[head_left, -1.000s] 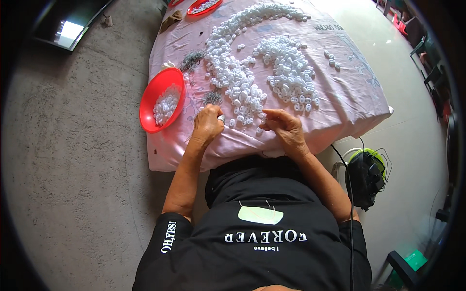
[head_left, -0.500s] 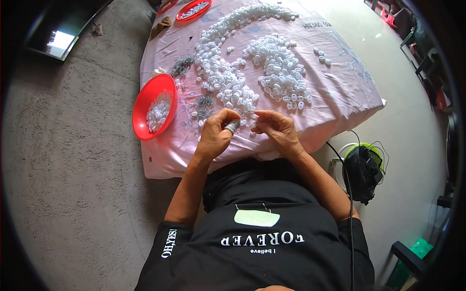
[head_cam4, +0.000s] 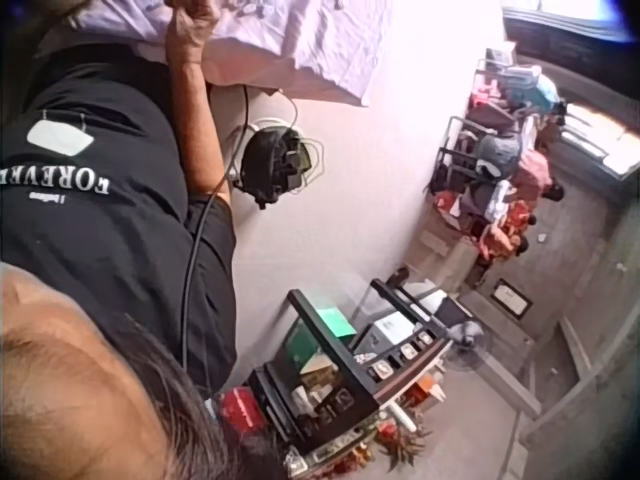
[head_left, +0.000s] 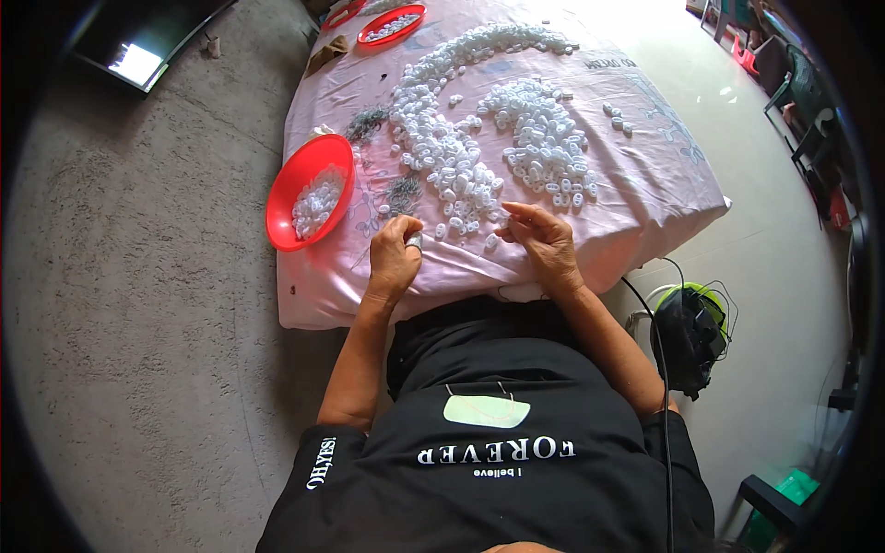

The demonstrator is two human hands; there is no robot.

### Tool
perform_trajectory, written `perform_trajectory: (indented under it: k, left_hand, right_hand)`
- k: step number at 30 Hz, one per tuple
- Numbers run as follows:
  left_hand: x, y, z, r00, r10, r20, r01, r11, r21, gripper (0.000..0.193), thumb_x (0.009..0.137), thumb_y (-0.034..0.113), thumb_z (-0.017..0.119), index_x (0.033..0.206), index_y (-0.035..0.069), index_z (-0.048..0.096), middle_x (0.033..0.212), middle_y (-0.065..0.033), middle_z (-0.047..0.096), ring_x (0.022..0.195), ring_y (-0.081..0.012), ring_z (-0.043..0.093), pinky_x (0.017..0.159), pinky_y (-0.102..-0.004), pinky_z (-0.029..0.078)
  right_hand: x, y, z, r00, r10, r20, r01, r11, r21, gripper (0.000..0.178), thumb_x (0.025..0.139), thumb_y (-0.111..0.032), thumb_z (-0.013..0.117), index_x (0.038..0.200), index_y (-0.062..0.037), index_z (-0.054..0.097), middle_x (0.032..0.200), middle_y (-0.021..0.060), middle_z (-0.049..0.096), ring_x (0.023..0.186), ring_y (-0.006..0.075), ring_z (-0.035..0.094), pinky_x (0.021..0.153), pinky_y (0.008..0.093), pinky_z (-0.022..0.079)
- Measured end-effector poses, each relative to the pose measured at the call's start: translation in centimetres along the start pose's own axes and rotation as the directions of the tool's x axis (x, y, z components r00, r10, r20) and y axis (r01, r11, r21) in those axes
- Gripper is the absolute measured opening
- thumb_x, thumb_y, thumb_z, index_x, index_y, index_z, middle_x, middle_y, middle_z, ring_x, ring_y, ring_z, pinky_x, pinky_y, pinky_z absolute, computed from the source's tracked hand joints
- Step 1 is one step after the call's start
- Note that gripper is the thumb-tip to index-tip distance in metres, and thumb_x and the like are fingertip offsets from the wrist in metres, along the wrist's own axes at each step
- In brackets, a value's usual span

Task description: The person assembles small white plastic pieces by attaching and threading them together by hand.

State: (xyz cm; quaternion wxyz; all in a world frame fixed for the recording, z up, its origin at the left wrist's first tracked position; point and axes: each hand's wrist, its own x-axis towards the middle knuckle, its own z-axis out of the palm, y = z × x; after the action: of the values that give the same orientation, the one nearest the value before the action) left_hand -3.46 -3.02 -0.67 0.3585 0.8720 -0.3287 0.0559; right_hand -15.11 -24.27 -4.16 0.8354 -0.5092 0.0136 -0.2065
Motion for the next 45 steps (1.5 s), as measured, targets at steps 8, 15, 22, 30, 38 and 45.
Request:
perform_trajectory:
  k: [8, 15, 22, 30, 38, 45]
  left_hand:
    - [-0.5, 1.3, -0.2, 0.997, 0.005, -0.077, 0.001, 0.997, 0.081, 0.037, 0.063, -0.011, 0.044, 0.092, -0.002, 0.064, 0.086, -0.0134, 0.063, 0.079, -0.0257, 0.064, 0.074, -0.0316, 0.051]
    - [0.0, 4.5, 2.6, 0.993, 0.109, 0.047, -0.107, 0.993, -0.049, 0.031, 0.069, -0.01, 0.048, 0.094, -0.002, 0.065, 0.089, -0.0136, 0.063, 0.08, -0.0248, 0.063, 0.072, -0.0301, 0.05]
    - [-0.3, 6.3, 5.1, 0.984, 0.098, 0.151, -0.087, 0.993, -0.083, 0.02, 0.078, 0.0, 0.059, 0.098, 0.0, 0.065, 0.089, -0.0134, 0.062, 0.078, -0.0235, 0.063, 0.07, -0.0315, 0.05]
    - [-0.4, 6.3, 5.6, 0.989, 0.085, 0.124, -0.074, 0.993, -0.091, 0.021, 0.077, 0.004, 0.065, 0.098, 0.0, 0.065, 0.086, -0.0112, 0.06, 0.074, -0.0213, 0.061, 0.067, -0.0315, 0.05]
    - [-0.6, 5.7, 5.4, 0.981, 0.015, 0.195, 0.024, 0.98, -0.198, 0.027, 0.076, 0.006, 0.069, 0.102, 0.0, 0.065, 0.089, -0.0084, 0.06, 0.079, -0.0168, 0.061, 0.071, -0.0279, 0.05]
    - [-0.2, 5.5, 5.3, 0.971, -0.043, 0.236, 0.087, 0.98, -0.18, 0.023, 0.078, 0.007, 0.068, 0.1, -0.001, 0.066, 0.092, -0.0087, 0.061, 0.079, -0.0169, 0.062, 0.071, -0.0278, 0.051]
  right_hand:
    - [0.0, 0.3, -0.2, 0.999, -0.051, 0.005, 0.051, 0.998, -0.033, 0.022, 0.09, 0.003, 0.055, 0.111, 0.0024, 0.062, 0.097, 0.0069, 0.059, 0.088, 0.0171, 0.065, 0.078, 0.0249, 0.054]
    - [0.1, 0.1, -0.1, 0.999, -0.033, -0.012, 0.032, 0.999, -0.026, 0.021, 0.09, 0.003, 0.054, 0.109, 0.0027, 0.063, 0.099, 0.0069, 0.059, 0.089, 0.0168, 0.065, 0.079, 0.0249, 0.053]
    - [0.0, 0.2, -0.4, 0.999, -0.031, -0.009, 0.031, 0.999, 0.02, 0.021, 0.09, 0.003, 0.055, 0.109, 0.002, 0.063, 0.097, 0.0062, 0.061, 0.088, 0.0141, 0.064, 0.078, 0.0242, 0.052]
    - [0.1, 0.0, -0.3, 0.999, -0.032, -0.017, 0.032, 0.999, 0.024, 0.02, 0.091, 0.0, 0.054, 0.109, 0.0016, 0.063, 0.091, 0.0073, 0.066, 0.085, 0.0125, 0.064, 0.077, 0.0243, 0.052]
    - [0.2, 0.2, -0.5, 1.0, -0.023, -0.001, 0.023, 1.0, 0.013, 0.021, 0.092, -0.002, 0.055, 0.111, 0.0011, 0.063, 0.092, 0.0062, 0.065, 0.085, 0.0131, 0.064, 0.077, 0.0244, 0.052]
    - [0.3, 0.2, -0.5, 1.0, -0.029, 0.001, 0.029, 1.0, 0.005, 0.02, 0.091, -0.002, 0.055, 0.11, 0.0012, 0.063, 0.091, 0.0063, 0.066, 0.085, 0.0126, 0.064, 0.077, 0.0239, 0.052]
